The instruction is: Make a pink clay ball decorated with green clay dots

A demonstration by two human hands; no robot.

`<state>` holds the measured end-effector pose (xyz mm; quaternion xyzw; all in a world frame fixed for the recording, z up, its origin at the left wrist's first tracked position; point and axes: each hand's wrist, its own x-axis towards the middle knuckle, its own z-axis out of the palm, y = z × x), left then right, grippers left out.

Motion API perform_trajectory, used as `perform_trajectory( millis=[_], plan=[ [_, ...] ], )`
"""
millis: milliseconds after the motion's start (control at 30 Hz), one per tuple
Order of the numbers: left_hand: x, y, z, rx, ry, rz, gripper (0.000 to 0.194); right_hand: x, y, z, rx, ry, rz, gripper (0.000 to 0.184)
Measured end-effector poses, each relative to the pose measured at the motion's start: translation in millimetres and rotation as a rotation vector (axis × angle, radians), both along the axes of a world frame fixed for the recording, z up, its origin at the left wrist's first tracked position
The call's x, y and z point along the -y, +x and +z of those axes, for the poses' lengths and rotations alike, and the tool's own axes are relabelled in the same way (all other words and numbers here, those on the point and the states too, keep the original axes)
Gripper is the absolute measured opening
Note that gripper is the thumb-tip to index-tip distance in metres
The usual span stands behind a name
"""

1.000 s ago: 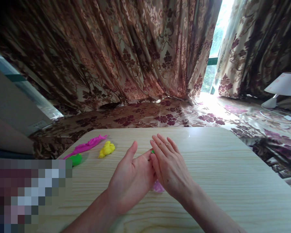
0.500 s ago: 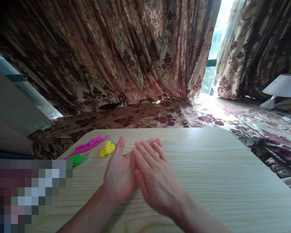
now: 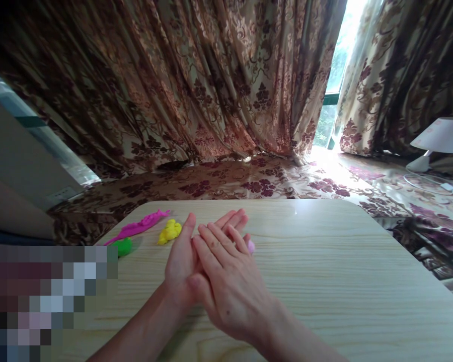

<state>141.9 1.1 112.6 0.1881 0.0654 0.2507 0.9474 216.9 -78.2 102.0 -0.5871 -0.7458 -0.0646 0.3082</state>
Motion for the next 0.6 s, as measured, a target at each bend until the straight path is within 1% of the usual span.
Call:
perform_trajectory(
  millis=[33, 100, 167, 200, 233, 300, 367, 400, 467, 533, 567, 600],
  plan=[
    [2, 2, -3.2, 0.004, -0.013, -0.031, 0.068, -3, -1, 1.1, -0.024, -0.014, -0.027, 0.054],
    [7, 4, -4.9, 0.011, -0.034, -0.103, 0.065, -9, 4, 1.8, -0.07, -0.021, -0.131, 0.051],
    [8, 2, -0.7, 0.018, -0.036, -0.179, 0.065, -10, 12, 0.2, -0.086, 0.0, -0.22, 0.046],
    [7, 0, 2.3, 0.017, -0.031, -0.187, 0.066, -8, 14, -0.9, -0.075, 0.014, -0.219, 0.045],
    [5, -2, 5.0, 0.012, -0.024, -0.169, 0.067, -5, 14, -2.0, -0.054, 0.026, -0.188, 0.046],
    [-1, -5, 7.3, 0.0, -0.006, -0.065, 0.07, 1, 8, -2.9, -0.011, 0.029, -0.074, 0.049],
    [-5, -4, 4.9, -0.007, 0.011, 0.026, 0.072, 1, -1, -1.3, 0.006, -0.006, 0.018, 0.054],
    [-5, -2, 2.7, -0.013, 0.014, 0.044, 0.072, -1, -4, 0.1, -0.001, -0.025, 0.023, 0.055],
    [-2, 2, -1.2, -0.032, 0.007, 0.018, 0.07, -10, -6, 3.1, -0.033, -0.047, -0.052, 0.055],
    [0, 4, -2.3, -0.044, -0.002, -0.02, 0.065, -16, -6, 4.5, -0.062, -0.036, -0.179, 0.051],
    [0, 3, -1.7, -0.044, 0.003, -0.029, 0.065, -17, -7, 4.5, -0.061, -0.027, -0.216, 0.051],
    [-2, 1, -0.6, -0.042, 0.014, -0.026, 0.064, -16, -9, 4.0, -0.048, -0.023, -0.214, 0.051]
  ],
)
